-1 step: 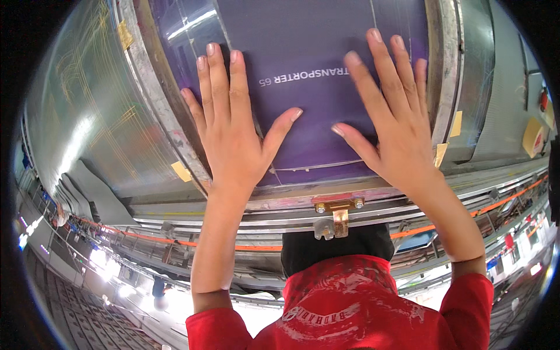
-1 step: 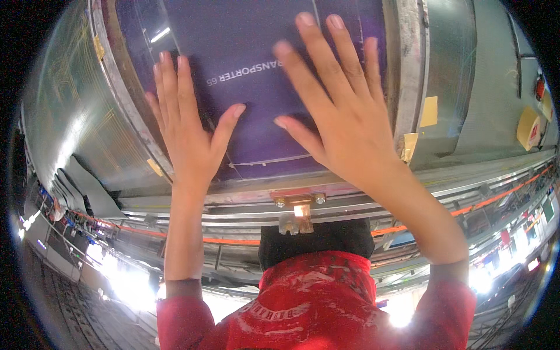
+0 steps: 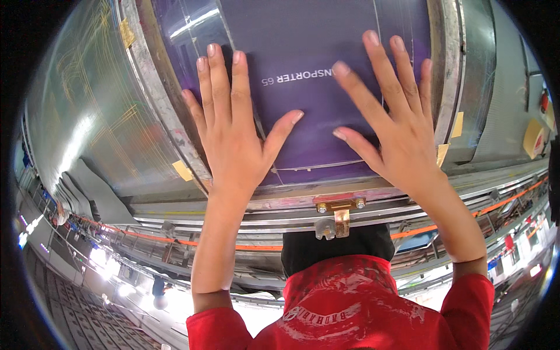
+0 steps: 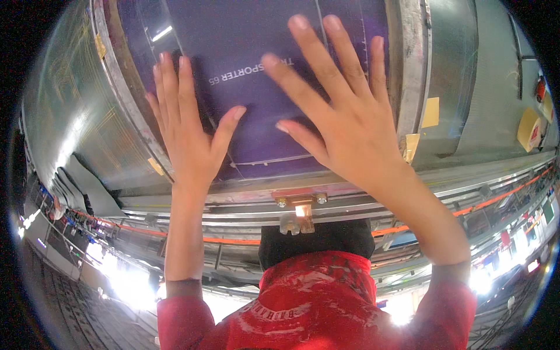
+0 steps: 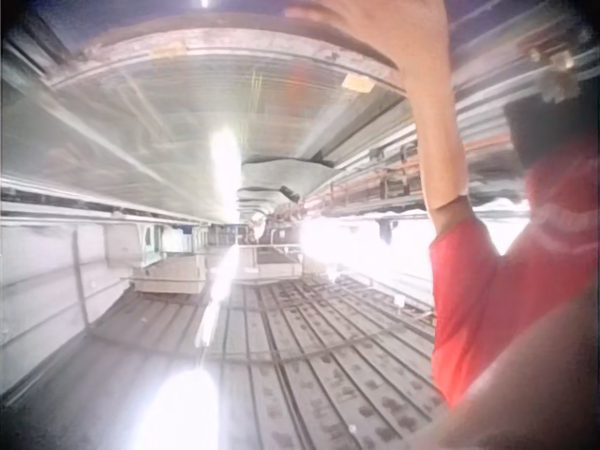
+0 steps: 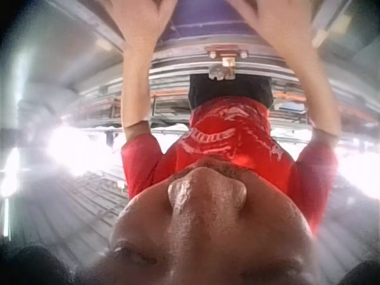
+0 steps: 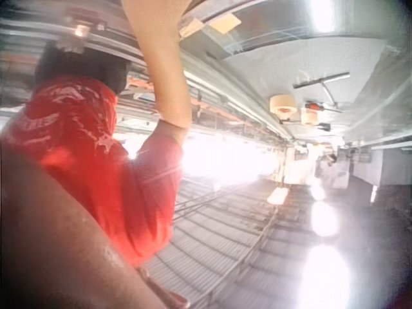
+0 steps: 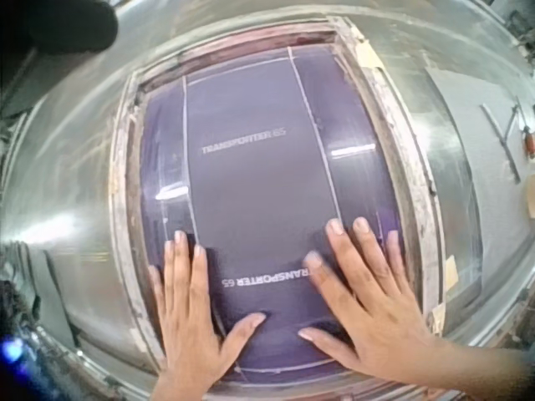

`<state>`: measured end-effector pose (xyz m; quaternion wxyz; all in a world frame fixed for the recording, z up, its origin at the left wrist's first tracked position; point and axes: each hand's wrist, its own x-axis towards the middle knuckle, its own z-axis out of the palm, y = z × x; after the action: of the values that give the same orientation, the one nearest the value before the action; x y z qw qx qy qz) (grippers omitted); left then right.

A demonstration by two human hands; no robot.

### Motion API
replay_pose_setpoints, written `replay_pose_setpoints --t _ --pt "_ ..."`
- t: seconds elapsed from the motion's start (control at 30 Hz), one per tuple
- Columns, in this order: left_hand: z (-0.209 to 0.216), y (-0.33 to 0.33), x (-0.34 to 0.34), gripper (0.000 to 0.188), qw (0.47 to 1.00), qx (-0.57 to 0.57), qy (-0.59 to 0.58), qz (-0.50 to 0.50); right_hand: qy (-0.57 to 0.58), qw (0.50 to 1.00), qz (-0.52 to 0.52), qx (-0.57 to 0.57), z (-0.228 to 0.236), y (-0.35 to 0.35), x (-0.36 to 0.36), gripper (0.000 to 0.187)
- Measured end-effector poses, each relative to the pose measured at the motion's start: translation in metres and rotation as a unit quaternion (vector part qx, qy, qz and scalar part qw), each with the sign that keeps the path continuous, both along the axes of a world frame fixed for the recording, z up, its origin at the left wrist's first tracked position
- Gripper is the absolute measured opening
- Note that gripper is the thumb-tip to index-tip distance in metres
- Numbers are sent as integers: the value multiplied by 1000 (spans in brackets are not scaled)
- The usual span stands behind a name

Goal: The person aligns a purple solar panel into a metal frame on a workbench, repeatedly pressing and adjusting it to fit. They use a metal tool to secure the panel and then place a clear protective sheet over it, smoothing it down by hand.

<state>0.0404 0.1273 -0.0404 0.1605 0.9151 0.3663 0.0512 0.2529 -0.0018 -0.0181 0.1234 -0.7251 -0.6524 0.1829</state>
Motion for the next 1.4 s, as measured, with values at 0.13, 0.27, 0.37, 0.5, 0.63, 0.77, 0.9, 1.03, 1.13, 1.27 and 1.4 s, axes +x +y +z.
replay_pose_setpoints --t 0.13,0.27,0.37,0.5,0.63,0.77,0.9,1.03,1.13,1.27,1.4 --pt "9 -8 -7 92 996 -15 70 -44 -15 997 44 -54 -2 -3 -2 69" --pt "0 -15 -9 92 992 -2 112 -56 -27 996 61 -61 -7 -3 -4 70" --pt "-1 -15 -10 92 992 -4 111 -61 -23 996 55 -61 -6 -3 -5 72" --pt "1 -16 -11 89 995 -14 88 -52 -22 996 54 -68 -2 -2 -4 71" --pt "-6 -17 -14 85 995 1 73 -62 -14 998 28 -49 -5 -6 -3 70" --pt "-1 -15 -10 83 993 1 99 -70 -37 997 23 -66 -5 -9 -4 70" --pt "3 -15 -8 82 992 -5 105 -68 -40 996 27 -68 -1 -8 -4 70" --pt "5 -21 -11 84 992 -13 106 -62 -24 997 23 -69 1 -9 -3 69" --pt "4 -24 -12 87 991 -15 117 -69 -26 997 21 -70 -3 -11 -4 70" --pt "2 -25 -12 88 991 -16 110 -73 -25 997 15 -66 -4 -14 -6 70" --pt "0 -25 -11 86 992 -8 108 -69 -27 998 10 -58 -7 -13 -7 70"
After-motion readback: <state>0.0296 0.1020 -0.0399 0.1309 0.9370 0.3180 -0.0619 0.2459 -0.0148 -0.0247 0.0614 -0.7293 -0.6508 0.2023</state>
